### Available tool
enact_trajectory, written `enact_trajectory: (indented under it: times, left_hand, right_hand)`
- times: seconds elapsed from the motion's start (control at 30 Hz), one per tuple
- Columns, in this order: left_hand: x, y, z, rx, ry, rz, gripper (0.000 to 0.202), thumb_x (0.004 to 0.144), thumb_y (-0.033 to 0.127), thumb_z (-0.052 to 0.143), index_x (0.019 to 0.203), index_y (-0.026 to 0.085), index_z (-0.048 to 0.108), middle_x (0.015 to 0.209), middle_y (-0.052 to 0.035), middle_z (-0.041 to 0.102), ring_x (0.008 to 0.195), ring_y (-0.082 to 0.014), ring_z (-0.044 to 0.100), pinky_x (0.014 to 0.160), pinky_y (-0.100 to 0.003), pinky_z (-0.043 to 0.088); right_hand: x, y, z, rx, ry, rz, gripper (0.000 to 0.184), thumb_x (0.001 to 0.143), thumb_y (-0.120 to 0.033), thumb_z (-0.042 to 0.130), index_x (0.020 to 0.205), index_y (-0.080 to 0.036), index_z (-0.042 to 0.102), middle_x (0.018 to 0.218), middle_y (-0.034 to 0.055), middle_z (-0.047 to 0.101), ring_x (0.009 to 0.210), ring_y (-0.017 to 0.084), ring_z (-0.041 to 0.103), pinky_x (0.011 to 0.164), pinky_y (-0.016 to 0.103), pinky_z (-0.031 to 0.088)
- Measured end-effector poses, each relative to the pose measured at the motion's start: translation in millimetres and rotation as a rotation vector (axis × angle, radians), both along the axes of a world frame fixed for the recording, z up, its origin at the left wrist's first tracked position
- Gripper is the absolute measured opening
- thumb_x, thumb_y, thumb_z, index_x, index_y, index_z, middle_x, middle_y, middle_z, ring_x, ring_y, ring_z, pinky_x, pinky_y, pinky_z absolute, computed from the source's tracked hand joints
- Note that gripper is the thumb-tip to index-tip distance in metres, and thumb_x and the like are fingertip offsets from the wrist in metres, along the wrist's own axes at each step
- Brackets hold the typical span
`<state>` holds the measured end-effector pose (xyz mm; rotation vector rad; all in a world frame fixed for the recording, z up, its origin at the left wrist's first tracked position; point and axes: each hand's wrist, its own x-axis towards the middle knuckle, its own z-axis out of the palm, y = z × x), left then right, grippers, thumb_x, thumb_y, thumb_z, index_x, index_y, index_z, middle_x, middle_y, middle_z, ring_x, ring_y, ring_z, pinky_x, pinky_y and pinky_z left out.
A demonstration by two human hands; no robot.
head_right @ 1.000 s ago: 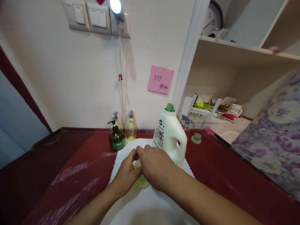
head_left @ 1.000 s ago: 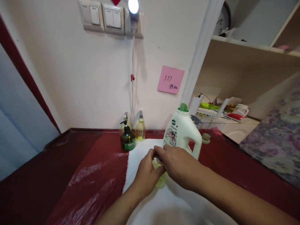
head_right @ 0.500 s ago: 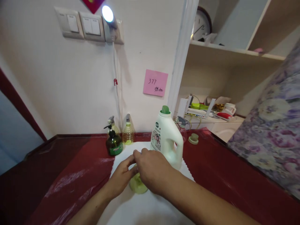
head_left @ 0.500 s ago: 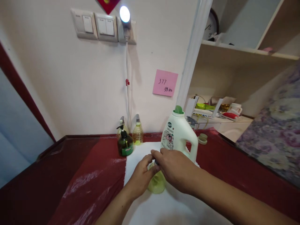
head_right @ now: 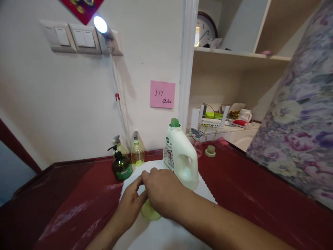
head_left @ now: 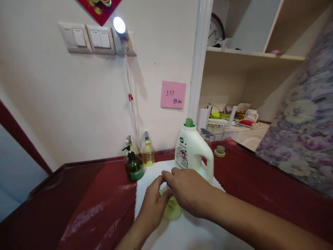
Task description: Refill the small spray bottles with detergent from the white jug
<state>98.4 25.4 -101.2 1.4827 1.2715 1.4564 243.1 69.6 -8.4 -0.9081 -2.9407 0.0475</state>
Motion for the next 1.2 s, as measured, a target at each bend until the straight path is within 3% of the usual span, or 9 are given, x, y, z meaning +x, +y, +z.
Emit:
enact_trajectory:
  times: [0.17,0.37,0.53,0.7,0.87,1.0,1.2]
  left_hand:
    - [-4.3,0.2,1.5,-0.031,0.000,-0.070,0.026,0.091,0.037,0.066,0.110,0.019,0.067,0.121,-0.0099,0.072,0.117,-0.0298,0.062,0.101,-0.039,0.046]
    - [6.2,-2.5,-3.4,-0.007,0.030,0.074,0.027,0.089,0.035,0.070,0.110,0.020,0.061,0.117,-0.0088,0.071,0.106,-0.0269,0.064,0.092,-0.038,0.048]
    - [5.8,-1.5,-2.7,0.018,0.062,0.095,0.027,0.088,0.038,0.070,0.105,0.018,0.063,0.112,-0.0110,0.071,0.100,-0.0294,0.064,0.090,-0.041,0.048]
    - [-2.6,0.7,2.1,0.001,0.049,-0.006,0.029,0.090,0.038,0.068,0.112,0.019,0.066,0.123,-0.0111,0.071,0.116,-0.0313,0.062,0.101,-0.041,0.045]
    - [-7.6,1.0,0.1,-0.025,0.008,-0.088,0.026,0.091,0.038,0.066,0.110,0.020,0.069,0.119,-0.0090,0.074,0.119,-0.0306,0.062,0.102,-0.039,0.047]
    - [1.4,-3.5,-4.4,-0.013,-0.010,-0.023,0.030,0.090,0.035,0.069,0.115,0.021,0.064,0.124,-0.0082,0.071,0.116,-0.0280,0.062,0.100,-0.038,0.047]
    - [11.3,-2.2,-6.6,0.025,-0.024,0.078,0.026,0.089,0.039,0.070,0.105,0.020,0.062,0.114,-0.0082,0.071,0.107,-0.0276,0.063,0.092,-0.036,0.047]
  right_hand:
    - [-0.4,-0.6,1.6,0.007,-0.013,0.006,0.032,0.087,-0.010,0.053,0.119,-0.014,0.060,0.098,0.0114,0.070,0.082,0.027,0.070,0.058,0.033,0.036]
    - [-1.1,-3.4,1.8,0.010,0.002,0.000,0.027,0.091,-0.012,0.051,0.115,-0.016,0.062,0.098,0.0096,0.070,0.082,0.027,0.070,0.059,0.034,0.038]
    - [-0.9,-1.6,-0.4,0.019,0.012,0.009,0.029,0.090,-0.013,0.052,0.118,-0.015,0.060,0.097,0.0095,0.070,0.081,0.027,0.069,0.058,0.034,0.035]
    - [-0.6,-0.9,0.8,0.020,-0.003,0.011,0.031,0.085,-0.009,0.052,0.115,-0.014,0.060,0.095,0.0104,0.070,0.079,0.026,0.069,0.056,0.033,0.032]
    - [-1.1,-0.8,0.9,0.015,-0.013,0.015,0.030,0.091,-0.014,0.053,0.120,-0.015,0.060,0.097,0.0103,0.070,0.081,0.026,0.069,0.057,0.033,0.033]
    - [-0.8,-0.5,-1.6,0.016,0.001,0.006,0.028,0.089,-0.014,0.054,0.117,-0.017,0.061,0.098,0.0094,0.070,0.080,0.025,0.069,0.058,0.033,0.034]
    - [-0.6,-2.1,-1.2,0.005,0.010,0.000,0.027,0.090,-0.013,0.053,0.116,-0.017,0.061,0.098,0.0095,0.070,0.081,0.026,0.069,0.060,0.033,0.037]
